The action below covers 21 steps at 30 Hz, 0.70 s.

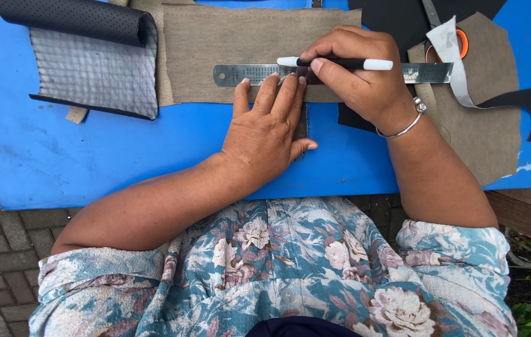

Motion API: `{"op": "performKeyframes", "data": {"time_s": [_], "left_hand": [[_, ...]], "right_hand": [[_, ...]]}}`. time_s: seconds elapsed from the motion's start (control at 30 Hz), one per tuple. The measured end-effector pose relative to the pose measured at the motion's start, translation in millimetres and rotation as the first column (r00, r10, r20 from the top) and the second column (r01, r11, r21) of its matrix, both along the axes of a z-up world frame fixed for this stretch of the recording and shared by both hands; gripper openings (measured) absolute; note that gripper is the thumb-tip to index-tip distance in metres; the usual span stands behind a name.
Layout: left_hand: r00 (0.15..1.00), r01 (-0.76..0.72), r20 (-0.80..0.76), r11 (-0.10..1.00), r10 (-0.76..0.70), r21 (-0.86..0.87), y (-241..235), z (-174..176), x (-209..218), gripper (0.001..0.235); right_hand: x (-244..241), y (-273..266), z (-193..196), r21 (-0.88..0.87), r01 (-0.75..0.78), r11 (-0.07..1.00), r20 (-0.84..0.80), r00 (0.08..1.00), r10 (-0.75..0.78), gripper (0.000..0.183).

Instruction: Measuring and marking lines on leather pieces using a ruler and a white marker, followed by folding and aligning the material.

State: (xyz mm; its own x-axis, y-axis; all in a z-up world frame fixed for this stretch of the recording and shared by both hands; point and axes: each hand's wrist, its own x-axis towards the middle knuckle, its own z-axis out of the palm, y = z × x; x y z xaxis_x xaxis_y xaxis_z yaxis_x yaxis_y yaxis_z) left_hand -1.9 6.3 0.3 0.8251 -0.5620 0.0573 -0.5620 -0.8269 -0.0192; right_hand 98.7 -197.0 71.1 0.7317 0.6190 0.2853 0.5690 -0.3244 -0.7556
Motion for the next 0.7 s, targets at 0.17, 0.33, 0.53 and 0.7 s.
{"op": "performKeyframes", "data": {"time_s": [0.17,0.33,0.53,0.7], "left_hand": [[1.0,0.0,0.025,1.0,0.0,0.02,-1.1,2.6,0.5,0.106],[0.999,-0.001,0.039,0.999,0.0,0.037,-1.9,6.3,1.1,0.104],[1.0,-0.012,0.02,0.998,0.011,0.061,-2.7,7.2,1.6,0.103],[1.0,-0.014,0.016,0.998,0.013,0.067,-2.8,8.5,1.7,0.103]], "right_hand": [[-1.1,-20.1,6.3,-0.065,0.085,0.994,0.121,0.99,-0.077,0.012],[-3.0,-42.4,10.1,-0.133,0.177,0.975,0.156,0.975,-0.155,0.013],[-4.4,-58.7,11.8,-0.211,0.266,0.941,0.229,0.949,-0.217,0.013],[-5.6,-55.8,12.6,-0.129,0.258,0.958,0.191,0.954,-0.231,0.009]]}}
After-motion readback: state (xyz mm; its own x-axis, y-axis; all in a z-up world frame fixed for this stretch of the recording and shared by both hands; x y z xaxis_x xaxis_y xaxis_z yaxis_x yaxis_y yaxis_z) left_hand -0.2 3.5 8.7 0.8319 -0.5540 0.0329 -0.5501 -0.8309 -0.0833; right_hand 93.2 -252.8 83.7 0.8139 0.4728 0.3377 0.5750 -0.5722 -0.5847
